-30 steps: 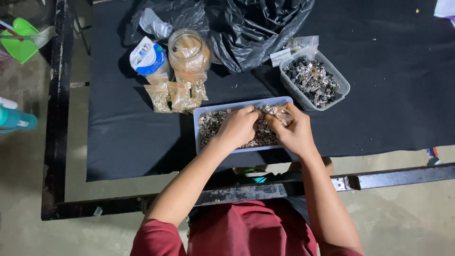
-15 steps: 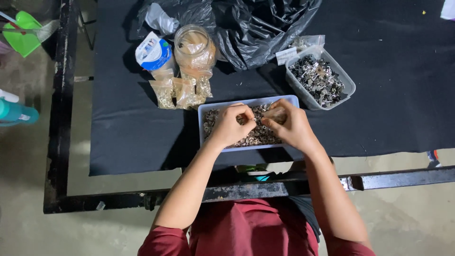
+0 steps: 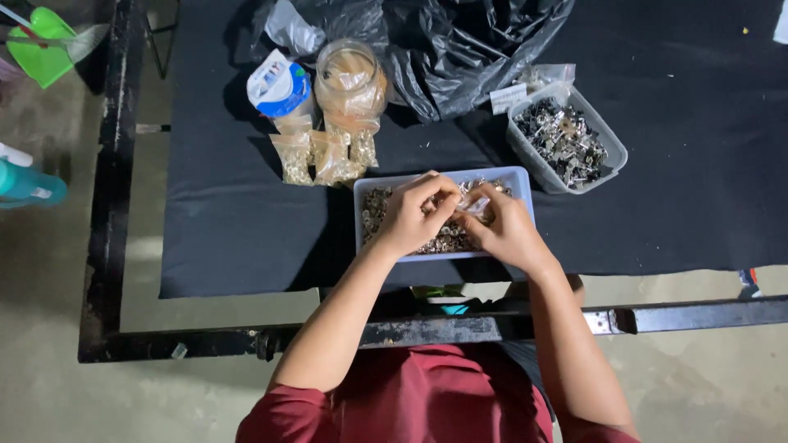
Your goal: Picking up small metal components from a tray and placing them into small plastic bags for packaging.
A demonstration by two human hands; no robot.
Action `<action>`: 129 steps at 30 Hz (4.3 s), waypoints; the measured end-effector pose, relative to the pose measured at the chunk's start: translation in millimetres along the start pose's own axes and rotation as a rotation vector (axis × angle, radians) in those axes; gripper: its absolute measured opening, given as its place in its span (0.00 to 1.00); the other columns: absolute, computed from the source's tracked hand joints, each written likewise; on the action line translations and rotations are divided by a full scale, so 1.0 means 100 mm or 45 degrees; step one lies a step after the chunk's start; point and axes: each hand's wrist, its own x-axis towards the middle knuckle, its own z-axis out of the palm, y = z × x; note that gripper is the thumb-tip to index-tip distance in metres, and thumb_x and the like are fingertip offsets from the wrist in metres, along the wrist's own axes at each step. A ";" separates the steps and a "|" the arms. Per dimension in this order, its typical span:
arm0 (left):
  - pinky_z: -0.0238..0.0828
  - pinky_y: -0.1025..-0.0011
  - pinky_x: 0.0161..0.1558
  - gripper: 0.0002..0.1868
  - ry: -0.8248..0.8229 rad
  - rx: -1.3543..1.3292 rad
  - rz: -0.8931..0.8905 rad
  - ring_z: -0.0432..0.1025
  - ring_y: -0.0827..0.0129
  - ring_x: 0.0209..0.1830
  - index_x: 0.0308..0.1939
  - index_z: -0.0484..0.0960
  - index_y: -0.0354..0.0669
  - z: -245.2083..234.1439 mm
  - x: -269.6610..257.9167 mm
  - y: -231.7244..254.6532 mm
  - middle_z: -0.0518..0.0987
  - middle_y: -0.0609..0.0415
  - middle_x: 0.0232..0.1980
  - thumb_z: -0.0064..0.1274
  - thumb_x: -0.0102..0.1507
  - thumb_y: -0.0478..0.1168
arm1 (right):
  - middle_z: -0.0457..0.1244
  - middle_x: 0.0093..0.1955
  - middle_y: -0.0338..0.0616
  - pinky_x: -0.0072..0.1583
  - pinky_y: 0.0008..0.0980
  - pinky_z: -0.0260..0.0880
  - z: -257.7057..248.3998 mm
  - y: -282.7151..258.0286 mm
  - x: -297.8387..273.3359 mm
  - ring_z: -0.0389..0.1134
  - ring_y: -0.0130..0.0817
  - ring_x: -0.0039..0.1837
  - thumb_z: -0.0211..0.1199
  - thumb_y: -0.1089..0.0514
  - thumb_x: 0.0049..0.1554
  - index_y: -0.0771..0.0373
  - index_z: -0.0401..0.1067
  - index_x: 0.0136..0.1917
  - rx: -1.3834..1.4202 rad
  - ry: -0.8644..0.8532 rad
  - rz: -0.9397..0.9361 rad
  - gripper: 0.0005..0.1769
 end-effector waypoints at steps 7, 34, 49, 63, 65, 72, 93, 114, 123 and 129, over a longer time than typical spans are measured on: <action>0.76 0.67 0.30 0.01 0.001 0.037 0.096 0.77 0.62 0.34 0.39 0.84 0.46 -0.02 -0.05 0.11 0.83 0.53 0.41 0.58 0.64 0.36 | 0.66 0.27 0.53 0.37 0.41 0.68 0.12 0.18 -0.05 0.70 0.52 0.32 0.61 0.54 0.60 0.56 0.71 0.56 -0.028 -0.086 -0.071 0.11; 0.80 0.68 0.46 0.07 0.028 0.113 0.166 0.80 0.63 0.50 0.41 0.85 0.55 0.03 -0.03 0.13 0.82 0.59 0.55 0.63 0.62 0.48 | 0.70 0.44 0.49 0.51 0.46 0.77 0.02 -0.04 -0.05 0.73 0.51 0.49 0.70 0.56 0.57 0.61 0.74 0.55 0.179 0.288 -0.308 0.14; 0.76 0.61 0.49 0.10 0.088 0.018 -0.023 0.80 0.54 0.46 0.48 0.79 0.44 0.13 -0.08 -0.15 0.84 0.48 0.44 0.58 0.67 0.44 | 0.71 0.58 0.55 0.50 0.46 0.78 -0.12 -0.19 -0.07 0.73 0.49 0.59 0.64 0.71 0.55 0.62 0.54 0.79 0.494 0.217 -0.345 0.42; 0.75 0.71 0.28 0.12 0.081 0.050 -0.176 0.79 0.64 0.28 0.51 0.67 0.45 0.07 -0.07 -0.05 0.83 0.49 0.31 0.52 0.70 0.43 | 0.70 0.52 0.50 0.49 0.55 0.75 0.01 -0.16 0.08 0.73 0.58 0.49 0.73 0.47 0.49 0.58 0.79 0.58 -0.390 -0.092 -0.132 0.25; 0.75 0.69 0.27 0.12 0.083 0.060 -0.167 0.78 0.62 0.27 0.51 0.68 0.44 0.01 -0.07 -0.07 0.82 0.47 0.32 0.52 0.70 0.44 | 0.71 0.51 0.48 0.49 0.55 0.75 0.04 -0.06 0.11 0.73 0.58 0.49 0.72 0.47 0.49 0.56 0.80 0.56 -0.384 -0.128 -0.166 0.22; 0.74 0.63 0.31 0.15 0.080 0.153 -0.174 0.78 0.48 0.33 0.50 0.69 0.45 0.04 -0.06 -0.03 0.81 0.39 0.36 0.54 0.69 0.49 | 0.71 0.44 0.51 0.46 0.53 0.74 0.04 -0.02 0.07 0.73 0.60 0.45 0.68 0.54 0.52 0.58 0.81 0.48 -0.251 -0.128 -0.247 0.11; 0.76 0.59 0.33 0.15 0.110 0.253 -0.146 0.78 0.41 0.35 0.51 0.70 0.45 0.00 -0.04 0.04 0.81 0.36 0.36 0.55 0.68 0.49 | 0.71 0.50 0.55 0.55 0.55 0.73 -0.07 -0.37 0.05 0.72 0.62 0.54 0.73 0.46 0.45 0.55 0.81 0.53 -0.328 -0.113 -0.125 0.23; 0.76 0.62 0.28 0.14 0.032 0.282 -0.179 0.79 0.50 0.28 0.50 0.73 0.49 0.06 -0.12 -0.05 0.82 0.42 0.32 0.53 0.69 0.52 | 0.74 0.45 0.52 0.51 0.52 0.74 0.05 -0.17 0.06 0.75 0.58 0.49 0.74 0.53 0.47 0.58 0.82 0.50 -0.226 -0.246 -0.142 0.17; 0.76 0.56 0.31 0.16 0.078 0.353 -0.121 0.79 0.43 0.35 0.47 0.75 0.46 0.07 -0.14 -0.15 0.83 0.41 0.33 0.55 0.68 0.54 | 0.72 0.42 0.52 0.50 0.50 0.73 0.11 0.16 0.02 0.74 0.56 0.47 0.70 0.59 0.50 0.58 0.81 0.48 -0.198 0.034 -0.286 0.11; 0.77 0.53 0.34 0.16 0.086 0.363 -0.216 0.79 0.42 0.36 0.48 0.74 0.49 0.03 -0.09 0.01 0.83 0.41 0.34 0.51 0.69 0.56 | 0.73 0.43 0.45 0.51 0.43 0.74 0.09 0.08 0.03 0.74 0.51 0.47 0.66 0.61 0.56 0.57 0.81 0.51 -0.101 0.148 -0.367 0.09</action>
